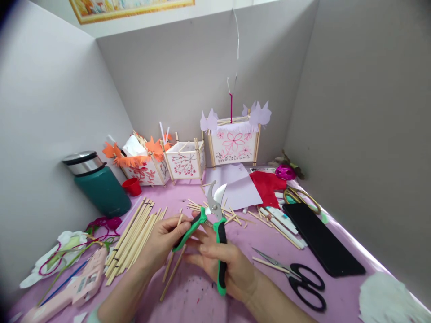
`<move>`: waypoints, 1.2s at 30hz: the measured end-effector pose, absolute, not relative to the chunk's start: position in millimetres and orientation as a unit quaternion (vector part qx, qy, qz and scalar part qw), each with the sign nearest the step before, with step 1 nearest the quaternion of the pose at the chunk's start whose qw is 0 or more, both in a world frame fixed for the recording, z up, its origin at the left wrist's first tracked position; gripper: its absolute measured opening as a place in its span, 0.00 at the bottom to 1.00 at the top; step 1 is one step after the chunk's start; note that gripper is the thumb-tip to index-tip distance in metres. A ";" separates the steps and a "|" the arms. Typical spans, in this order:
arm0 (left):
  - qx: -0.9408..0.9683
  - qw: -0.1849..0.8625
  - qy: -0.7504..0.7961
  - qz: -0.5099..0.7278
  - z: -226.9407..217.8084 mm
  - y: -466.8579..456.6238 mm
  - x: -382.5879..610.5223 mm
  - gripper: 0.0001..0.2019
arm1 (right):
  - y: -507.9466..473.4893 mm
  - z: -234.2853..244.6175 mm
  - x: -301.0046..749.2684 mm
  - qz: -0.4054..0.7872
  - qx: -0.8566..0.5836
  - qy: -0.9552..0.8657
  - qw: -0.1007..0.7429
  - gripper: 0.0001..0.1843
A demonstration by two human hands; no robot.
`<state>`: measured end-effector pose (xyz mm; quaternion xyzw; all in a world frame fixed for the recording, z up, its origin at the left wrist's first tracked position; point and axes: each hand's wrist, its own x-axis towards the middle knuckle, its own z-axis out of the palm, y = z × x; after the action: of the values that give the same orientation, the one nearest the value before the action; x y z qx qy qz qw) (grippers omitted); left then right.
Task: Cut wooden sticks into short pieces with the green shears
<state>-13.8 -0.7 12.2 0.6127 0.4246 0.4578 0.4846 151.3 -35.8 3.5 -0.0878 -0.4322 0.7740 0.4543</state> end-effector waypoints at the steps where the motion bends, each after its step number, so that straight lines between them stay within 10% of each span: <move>1: 0.625 0.472 0.416 0.462 13.1 -1.1 -14.2 0.16 | -35.2 4.8 151.6 0.770 -0.084 -0.429 0.464 0.27; 16: 0.605 0.458 0.405 0.510 10.7 -2.8 -13.3 0.19 | -16.6 19.5 196.6 0.618 -0.195 -0.540 0.537 0.26; 23: 0.593 0.494 0.396 0.498 6.2 -4.4 -9.5 0.14 | -26.2 8.9 194.2 0.177 -0.428 -0.790 0.403 0.28; 36: 0.646 0.398 0.397 0.517 1.2 -0.9 -17.3 0.13 | -23.5 1.4 191.3 0.067 -0.438 -0.833 0.332 0.27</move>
<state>-17.3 -0.9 1.2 0.6456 0.3974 0.5167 0.3979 191.3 -23.5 1.4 -0.4379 -0.8327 0.0667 0.3323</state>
